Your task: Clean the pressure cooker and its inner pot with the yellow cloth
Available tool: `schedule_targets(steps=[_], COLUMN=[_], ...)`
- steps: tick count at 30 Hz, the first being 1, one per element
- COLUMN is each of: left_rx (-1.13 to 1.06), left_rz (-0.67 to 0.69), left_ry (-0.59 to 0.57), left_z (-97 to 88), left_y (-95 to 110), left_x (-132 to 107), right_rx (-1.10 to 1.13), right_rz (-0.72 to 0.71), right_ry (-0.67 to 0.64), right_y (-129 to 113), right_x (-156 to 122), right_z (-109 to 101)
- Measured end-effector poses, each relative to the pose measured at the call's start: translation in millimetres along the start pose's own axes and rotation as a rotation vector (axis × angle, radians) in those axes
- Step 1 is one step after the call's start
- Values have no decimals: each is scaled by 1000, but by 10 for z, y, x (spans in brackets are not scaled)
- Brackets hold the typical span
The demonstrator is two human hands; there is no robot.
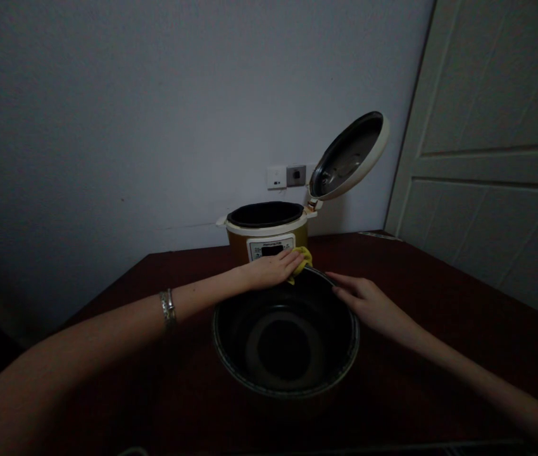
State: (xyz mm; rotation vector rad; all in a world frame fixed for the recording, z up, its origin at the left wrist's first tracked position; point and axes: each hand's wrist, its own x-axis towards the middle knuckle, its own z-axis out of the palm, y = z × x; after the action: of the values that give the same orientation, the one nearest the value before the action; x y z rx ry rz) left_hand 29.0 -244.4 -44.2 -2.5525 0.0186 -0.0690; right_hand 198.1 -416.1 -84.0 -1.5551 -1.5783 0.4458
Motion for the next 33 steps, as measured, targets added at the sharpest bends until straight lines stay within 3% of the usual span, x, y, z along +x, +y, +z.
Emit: schedule_targets(steps=[7, 13, 19, 26, 33], left_rx=[140, 116, -107, -414, -370], left_rz=[-3, -52, -207, -410, -578], left_ry=[72, 10, -40, -49, -197], left_z=[-39, -88, -136, -314, -509], left_y=[25, -16, -72, -79, 100], left_x=[-163, -373, -574, -826, -1097], right_rx=[-39, -16, 13, 37, 49], right_rz=[-9, -18, 9, -5, 7], right_ry=[70, 64, 69, 88, 120], right_y=[32, 56, 50, 92, 83], right_x=[-25, -31, -36, -37, -38], right_z=[53, 64, 64, 88, 102])
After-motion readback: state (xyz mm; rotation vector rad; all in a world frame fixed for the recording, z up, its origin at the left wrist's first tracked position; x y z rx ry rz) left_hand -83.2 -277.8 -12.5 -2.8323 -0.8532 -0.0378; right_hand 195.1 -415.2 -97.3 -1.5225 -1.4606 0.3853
